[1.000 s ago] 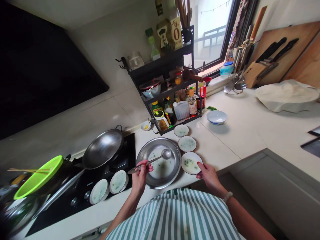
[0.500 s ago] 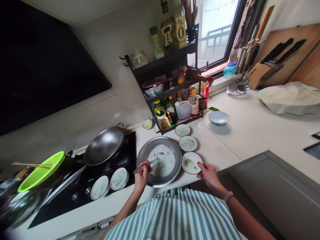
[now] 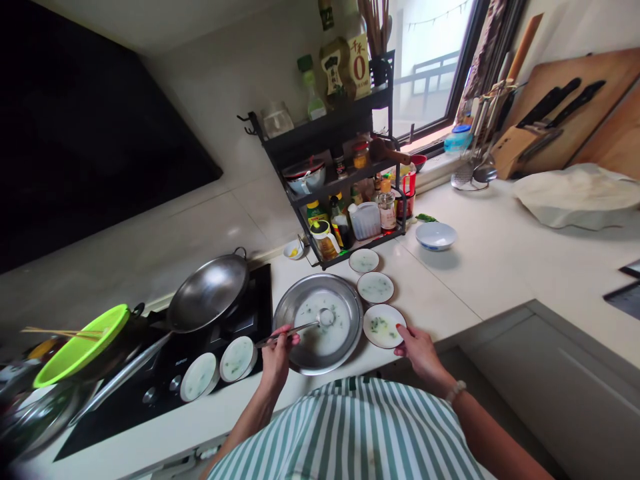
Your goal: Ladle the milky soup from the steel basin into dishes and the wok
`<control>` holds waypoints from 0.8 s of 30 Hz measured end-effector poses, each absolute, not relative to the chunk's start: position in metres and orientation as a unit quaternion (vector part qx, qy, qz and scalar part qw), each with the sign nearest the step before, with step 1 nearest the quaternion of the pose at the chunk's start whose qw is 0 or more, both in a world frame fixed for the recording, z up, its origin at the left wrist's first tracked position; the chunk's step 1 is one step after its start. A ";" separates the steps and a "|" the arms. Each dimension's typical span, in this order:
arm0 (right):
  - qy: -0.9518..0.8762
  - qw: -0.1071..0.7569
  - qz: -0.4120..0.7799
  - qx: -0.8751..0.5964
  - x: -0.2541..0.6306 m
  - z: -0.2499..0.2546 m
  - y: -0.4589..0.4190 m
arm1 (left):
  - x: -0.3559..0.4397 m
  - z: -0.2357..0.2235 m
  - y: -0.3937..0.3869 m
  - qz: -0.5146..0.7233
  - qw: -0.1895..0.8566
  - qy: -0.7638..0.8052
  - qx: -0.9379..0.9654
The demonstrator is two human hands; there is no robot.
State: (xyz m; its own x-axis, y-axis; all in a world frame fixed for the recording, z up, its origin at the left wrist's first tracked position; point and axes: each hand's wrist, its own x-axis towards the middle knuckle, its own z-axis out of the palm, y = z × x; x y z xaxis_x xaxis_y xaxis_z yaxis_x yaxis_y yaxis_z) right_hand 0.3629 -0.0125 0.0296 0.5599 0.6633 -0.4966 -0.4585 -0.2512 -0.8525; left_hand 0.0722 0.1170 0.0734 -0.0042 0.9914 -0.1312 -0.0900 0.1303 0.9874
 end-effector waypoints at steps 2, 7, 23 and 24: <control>-0.082 0.605 0.461 -0.644 0.363 0.029 -0.012 | 0.072 0.076 0.116 0.495 0.556 0.514 0.427; -0.079 0.600 0.455 -0.653 0.363 0.028 -0.011 | 0.071 0.084 0.114 0.501 0.562 0.514 0.412; -0.137 0.560 0.384 -0.721 0.366 0.015 -0.015 | 0.070 0.101 0.109 0.500 0.557 0.515 0.418; -0.141 0.554 0.381 -0.726 0.367 0.013 -0.016 | 0.070 0.102 0.109 0.501 0.557 0.515 0.416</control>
State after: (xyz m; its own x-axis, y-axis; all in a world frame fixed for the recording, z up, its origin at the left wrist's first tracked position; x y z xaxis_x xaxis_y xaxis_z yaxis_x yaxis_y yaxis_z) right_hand 0.3669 -0.0162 0.0135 0.6694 0.6278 -0.3971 -0.2169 -0.3460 -0.9128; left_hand 0.0697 0.1086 0.1016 -0.0317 0.9871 -0.1569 -0.1292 0.1516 0.9800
